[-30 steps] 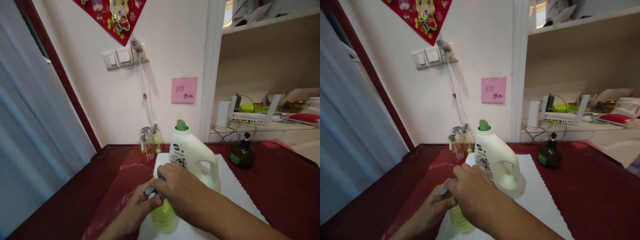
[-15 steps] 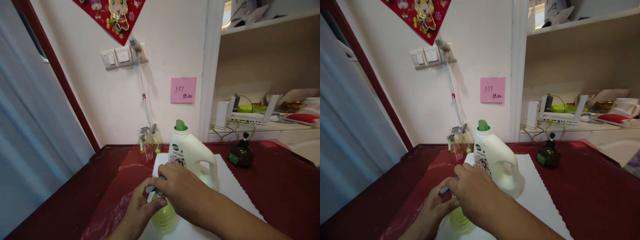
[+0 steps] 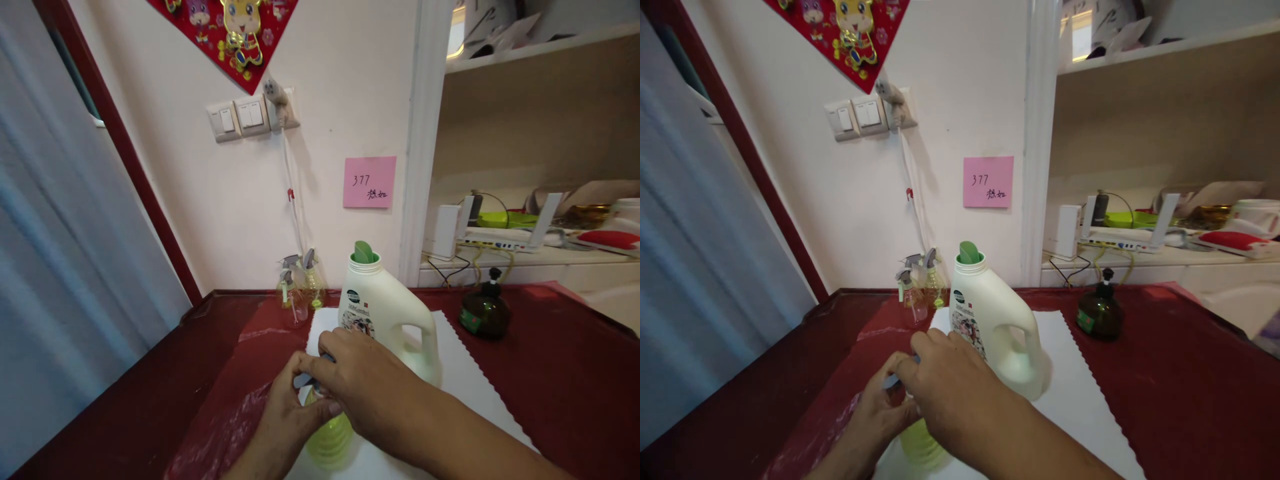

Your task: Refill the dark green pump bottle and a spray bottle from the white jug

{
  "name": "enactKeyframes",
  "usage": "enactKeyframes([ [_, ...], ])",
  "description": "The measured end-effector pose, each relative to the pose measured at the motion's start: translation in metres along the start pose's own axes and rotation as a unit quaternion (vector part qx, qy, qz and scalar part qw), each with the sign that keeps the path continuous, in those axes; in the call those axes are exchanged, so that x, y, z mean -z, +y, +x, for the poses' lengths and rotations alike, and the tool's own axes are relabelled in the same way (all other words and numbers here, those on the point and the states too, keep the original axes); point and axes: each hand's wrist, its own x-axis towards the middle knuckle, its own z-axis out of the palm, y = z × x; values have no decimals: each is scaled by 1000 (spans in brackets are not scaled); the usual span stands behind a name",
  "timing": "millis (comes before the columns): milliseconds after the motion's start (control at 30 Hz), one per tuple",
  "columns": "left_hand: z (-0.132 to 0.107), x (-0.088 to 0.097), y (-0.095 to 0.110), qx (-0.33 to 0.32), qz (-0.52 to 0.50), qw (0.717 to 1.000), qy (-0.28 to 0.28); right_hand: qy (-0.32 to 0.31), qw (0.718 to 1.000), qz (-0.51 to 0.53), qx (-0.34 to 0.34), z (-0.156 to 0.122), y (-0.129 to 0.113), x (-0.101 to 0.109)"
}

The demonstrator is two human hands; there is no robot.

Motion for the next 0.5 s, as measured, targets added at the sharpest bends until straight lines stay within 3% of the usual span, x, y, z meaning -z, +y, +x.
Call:
enactKeyframes([
  [300, -3, 18, -1, 26, -48, 992, -114, 18, 1000, -25, 4, -1, -2, -3],
  [500, -11, 18, -10, 56, -29, 991, -117, 74, 996, -49, 18, -2, 1, -9],
])
